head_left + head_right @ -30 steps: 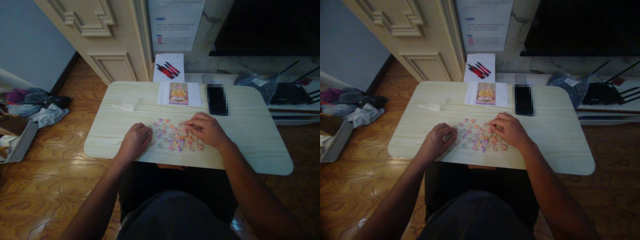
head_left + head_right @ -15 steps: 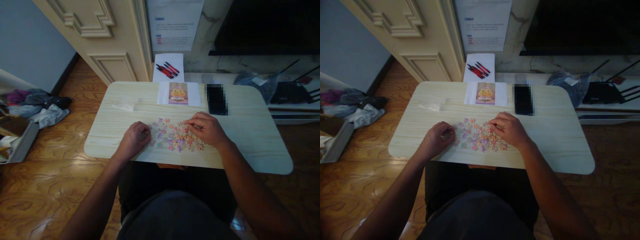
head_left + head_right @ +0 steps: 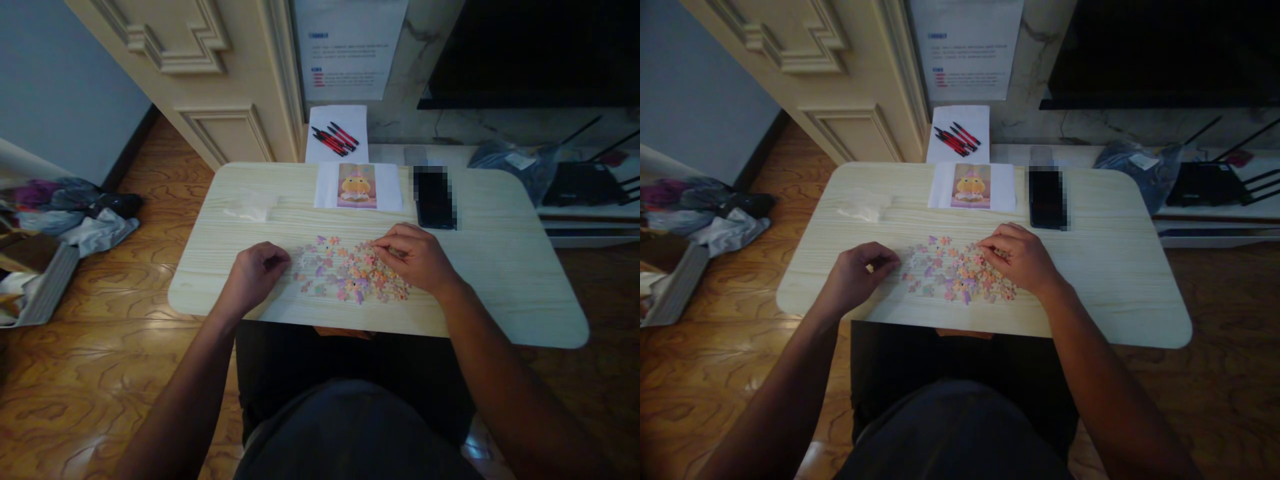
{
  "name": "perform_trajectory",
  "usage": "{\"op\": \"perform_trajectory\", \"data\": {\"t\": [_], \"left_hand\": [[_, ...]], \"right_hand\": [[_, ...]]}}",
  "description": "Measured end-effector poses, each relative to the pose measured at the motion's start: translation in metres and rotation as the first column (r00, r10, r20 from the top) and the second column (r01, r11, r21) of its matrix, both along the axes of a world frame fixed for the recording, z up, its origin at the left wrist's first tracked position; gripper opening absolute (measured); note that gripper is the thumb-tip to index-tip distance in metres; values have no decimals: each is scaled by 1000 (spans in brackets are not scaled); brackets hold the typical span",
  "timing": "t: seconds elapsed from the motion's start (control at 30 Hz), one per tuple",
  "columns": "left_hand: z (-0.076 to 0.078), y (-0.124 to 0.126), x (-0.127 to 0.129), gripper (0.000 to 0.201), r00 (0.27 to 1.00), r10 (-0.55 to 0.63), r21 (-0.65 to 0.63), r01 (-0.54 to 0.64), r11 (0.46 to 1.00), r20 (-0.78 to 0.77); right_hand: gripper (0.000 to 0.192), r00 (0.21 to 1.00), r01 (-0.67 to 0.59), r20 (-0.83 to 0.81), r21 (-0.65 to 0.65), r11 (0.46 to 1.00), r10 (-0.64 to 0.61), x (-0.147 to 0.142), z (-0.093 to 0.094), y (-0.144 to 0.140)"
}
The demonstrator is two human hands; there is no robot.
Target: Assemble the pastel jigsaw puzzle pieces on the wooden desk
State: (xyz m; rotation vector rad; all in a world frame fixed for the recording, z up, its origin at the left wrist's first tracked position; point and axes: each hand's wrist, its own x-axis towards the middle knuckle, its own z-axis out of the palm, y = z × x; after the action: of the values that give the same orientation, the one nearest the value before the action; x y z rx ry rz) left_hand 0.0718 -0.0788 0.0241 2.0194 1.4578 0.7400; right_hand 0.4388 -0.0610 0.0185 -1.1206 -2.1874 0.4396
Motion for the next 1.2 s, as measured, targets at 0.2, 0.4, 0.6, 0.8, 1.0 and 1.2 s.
{"op": "perform_trajectory", "data": {"t": [0.2, 0.4, 0.6, 0.8, 1.0, 1.2], "left_hand": [[-1, 2, 2, 12, 999, -40, 67, 42, 997, -31], [3, 10, 11, 23, 965, -213, 41, 221, 974, -154], [13, 21, 19, 22, 918, -311, -30, 313, 949, -245], [18, 26, 24, 16, 909, -333, -66, 327, 943, -250], [17, 23, 23, 17, 949, -290, -18, 290, 957, -122], [13, 15, 17, 15, 950, -308, 11, 308, 951, -49]], "right_hand": [[16, 1000, 14, -2, 8, 1000, -14, 1, -1, 0], [16, 1000, 10, -2, 27, 1000, -10, 2, -2, 0], [17, 1000, 22, -12, 14, 1000, -22, 2, -2, 0], [17, 1000, 17, -18, 13, 1000, -17, 2, -2, -1], [16, 999, 27, -18, 14, 1000, -27, 2, -3, 0], [17, 999, 27, -36, 17, 999, -26, 1, -3, 0]]}}
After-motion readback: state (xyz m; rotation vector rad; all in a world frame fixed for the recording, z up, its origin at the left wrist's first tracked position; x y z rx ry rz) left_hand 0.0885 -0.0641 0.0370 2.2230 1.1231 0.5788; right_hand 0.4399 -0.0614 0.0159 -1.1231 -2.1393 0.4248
